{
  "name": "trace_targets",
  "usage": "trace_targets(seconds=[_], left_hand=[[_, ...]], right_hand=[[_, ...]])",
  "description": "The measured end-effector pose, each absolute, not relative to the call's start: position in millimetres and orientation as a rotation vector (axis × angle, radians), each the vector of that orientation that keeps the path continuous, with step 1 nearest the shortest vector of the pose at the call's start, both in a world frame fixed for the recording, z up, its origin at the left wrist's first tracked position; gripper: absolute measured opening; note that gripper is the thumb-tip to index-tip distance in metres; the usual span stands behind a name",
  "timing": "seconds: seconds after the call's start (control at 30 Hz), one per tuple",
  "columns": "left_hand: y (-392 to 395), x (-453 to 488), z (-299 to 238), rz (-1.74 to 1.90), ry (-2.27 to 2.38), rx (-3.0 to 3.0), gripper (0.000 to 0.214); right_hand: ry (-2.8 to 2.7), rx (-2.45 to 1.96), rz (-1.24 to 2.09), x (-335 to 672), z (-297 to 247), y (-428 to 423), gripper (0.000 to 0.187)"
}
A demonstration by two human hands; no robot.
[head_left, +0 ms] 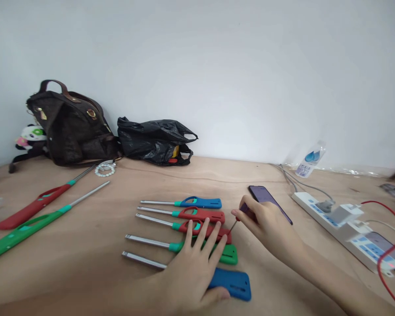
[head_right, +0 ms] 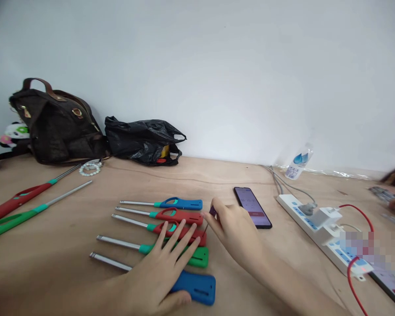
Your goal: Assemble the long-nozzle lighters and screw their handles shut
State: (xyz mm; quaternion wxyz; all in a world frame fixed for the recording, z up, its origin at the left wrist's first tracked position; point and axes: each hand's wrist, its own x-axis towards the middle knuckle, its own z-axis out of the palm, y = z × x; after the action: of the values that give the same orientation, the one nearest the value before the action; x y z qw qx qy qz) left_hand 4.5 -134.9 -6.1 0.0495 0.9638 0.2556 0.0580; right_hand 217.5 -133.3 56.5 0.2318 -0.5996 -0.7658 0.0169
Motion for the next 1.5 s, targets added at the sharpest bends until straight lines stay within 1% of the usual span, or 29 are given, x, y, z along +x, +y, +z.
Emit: trace_targets(seconds=[0.1, 0.23, 0.43, 0.77, 0.93, 1.13, 1.23, 1.33, 1.5], left_hand=[[-118, 6, 1, 0.124, 0.816, 2.940, 0.075], [-100, 8, 2, 0.098, 0.847, 2.934, 0.075], [-93, 9, -1, 0.036, 0.873, 2.922, 0.075], [-92, 8, -6, 0.051, 0.857, 2.938, 0.077], [-93, 8, -4, 0.031, 0.871, 2.933, 0.076], [-92, 9, -3, 0.036, 0.869, 2.932, 0.076], [-93, 9, -1, 0.024, 0.869, 2.930, 0.076], [-94, 8, -2, 0.026, 0.877, 2.929, 0.076], [-93, 7, -9, 0.081, 0.872, 2.942, 0.077]], right_hand=[[-2.134, -1.621, 0.022, 218, 57, -122, 0.025], [-2.124, -1.532, 0.050, 218, 67, -108, 0.022], [-2.145, -1.487, 0.274, 222, 89, -119, 0.022], [-2.230, -1.510, 0.404, 226, 80, -122, 0.021], [-2.351, -1.473, 0.259, 228, 84, -120, 0.019], [-2.466, -1.451, 0.098, 225, 91, -119, 0.008], [-2.560, -1.409, 0.040, 221, 95, -121, 0.008], [-2.609, -1.416, -0.096, 217, 98, -122, 0.010], [-2.516, -1.523, -0.233, 207, 90, -119, 0.016]])
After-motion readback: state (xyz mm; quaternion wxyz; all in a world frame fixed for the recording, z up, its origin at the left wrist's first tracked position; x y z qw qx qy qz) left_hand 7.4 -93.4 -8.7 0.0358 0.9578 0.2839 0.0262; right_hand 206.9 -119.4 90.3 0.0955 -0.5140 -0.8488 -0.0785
